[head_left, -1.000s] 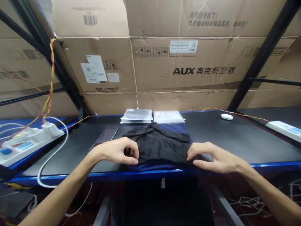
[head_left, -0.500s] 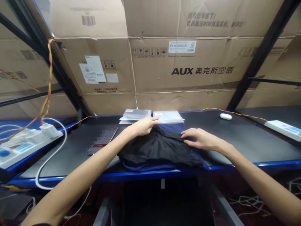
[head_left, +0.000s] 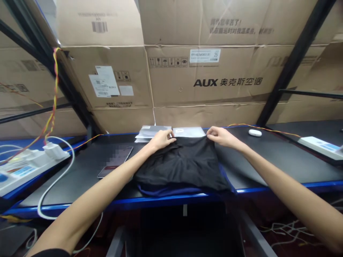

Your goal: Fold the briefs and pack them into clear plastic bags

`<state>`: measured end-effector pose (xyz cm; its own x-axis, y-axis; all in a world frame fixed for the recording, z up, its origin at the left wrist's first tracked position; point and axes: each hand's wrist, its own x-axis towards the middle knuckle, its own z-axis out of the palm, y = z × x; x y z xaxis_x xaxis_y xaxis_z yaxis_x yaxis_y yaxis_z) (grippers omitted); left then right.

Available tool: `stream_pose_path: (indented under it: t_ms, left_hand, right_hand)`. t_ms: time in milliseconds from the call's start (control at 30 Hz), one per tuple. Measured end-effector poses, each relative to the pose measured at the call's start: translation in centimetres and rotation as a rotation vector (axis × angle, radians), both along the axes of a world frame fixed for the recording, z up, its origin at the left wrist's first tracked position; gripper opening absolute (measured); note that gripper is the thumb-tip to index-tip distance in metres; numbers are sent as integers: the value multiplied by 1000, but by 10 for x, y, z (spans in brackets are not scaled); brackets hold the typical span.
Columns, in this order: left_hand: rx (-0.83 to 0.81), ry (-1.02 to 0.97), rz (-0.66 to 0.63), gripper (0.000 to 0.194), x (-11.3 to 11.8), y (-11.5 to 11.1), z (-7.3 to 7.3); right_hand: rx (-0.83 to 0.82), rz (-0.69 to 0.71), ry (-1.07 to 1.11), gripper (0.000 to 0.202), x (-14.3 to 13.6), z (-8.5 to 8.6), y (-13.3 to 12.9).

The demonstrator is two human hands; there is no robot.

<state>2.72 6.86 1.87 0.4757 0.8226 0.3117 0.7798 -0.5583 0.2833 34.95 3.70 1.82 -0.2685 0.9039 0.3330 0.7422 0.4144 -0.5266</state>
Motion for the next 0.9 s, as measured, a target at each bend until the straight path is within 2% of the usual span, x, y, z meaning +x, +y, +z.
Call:
stream_pose_path:
  t_ms: [67,200,333,433,533,633,767,900]
  left_hand:
    - [-2,19,35,19,0,3,-6]
    - [3,43,67,24,0,2,-15]
    - [59,44,83,28,-3,-7,-15]
    - [184,13,-25,26,-7,-20,-10]
    - [156,24,-258,30,-12,-38,-3]
    - [22,109,-377,46,-19,-59,1]
    - [-156,243,-342,66,-27,-80,-5]
    - [-183,275,-304,69,-30,-87,-17]
  right_hand:
    - [19,-52,-77,16,-3,-7,6]
    - [27,-47,-132,15,-7,-22,9]
    - [56,-45,-165,17,-5,-27,7]
    - [176,-44,-147,22,-6,-22,0]
    - [280,37,-94,28,-17,-15,-15]
    - [180,218,-103,35,-33,-13,-36]
    - [-51,356,-265,63,-49,-18,-56]
    - [-166,405,-365,74,-51,-24,-62]
